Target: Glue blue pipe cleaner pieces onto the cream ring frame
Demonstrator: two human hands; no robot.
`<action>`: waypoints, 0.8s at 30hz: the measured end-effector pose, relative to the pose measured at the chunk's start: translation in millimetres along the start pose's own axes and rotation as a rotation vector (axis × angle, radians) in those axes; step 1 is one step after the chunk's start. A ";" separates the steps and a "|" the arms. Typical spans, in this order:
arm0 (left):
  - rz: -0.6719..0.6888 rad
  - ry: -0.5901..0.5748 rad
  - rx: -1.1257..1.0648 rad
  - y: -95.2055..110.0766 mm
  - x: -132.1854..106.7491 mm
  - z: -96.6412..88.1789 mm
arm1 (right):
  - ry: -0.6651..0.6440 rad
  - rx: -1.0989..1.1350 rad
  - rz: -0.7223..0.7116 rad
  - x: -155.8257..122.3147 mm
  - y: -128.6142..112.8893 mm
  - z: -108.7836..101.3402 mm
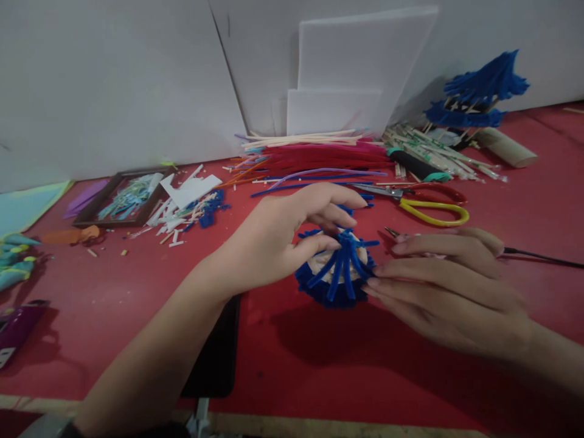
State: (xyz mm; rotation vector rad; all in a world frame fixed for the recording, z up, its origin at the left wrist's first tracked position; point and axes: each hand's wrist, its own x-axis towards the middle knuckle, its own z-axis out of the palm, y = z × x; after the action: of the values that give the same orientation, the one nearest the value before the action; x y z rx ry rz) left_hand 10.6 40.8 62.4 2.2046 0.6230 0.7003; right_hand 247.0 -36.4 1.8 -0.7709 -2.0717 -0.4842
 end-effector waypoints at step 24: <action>-0.007 0.314 0.454 25.2 -10.3 40.4 | -0.054 -0.052 0.057 -29.2 -4.4 3.8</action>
State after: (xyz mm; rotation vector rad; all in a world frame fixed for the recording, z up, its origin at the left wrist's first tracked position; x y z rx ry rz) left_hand 34.5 -1.0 54.9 2.5200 1.0320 0.9907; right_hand 254.9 -47.6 -24.7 -0.8803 -2.0880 -0.4918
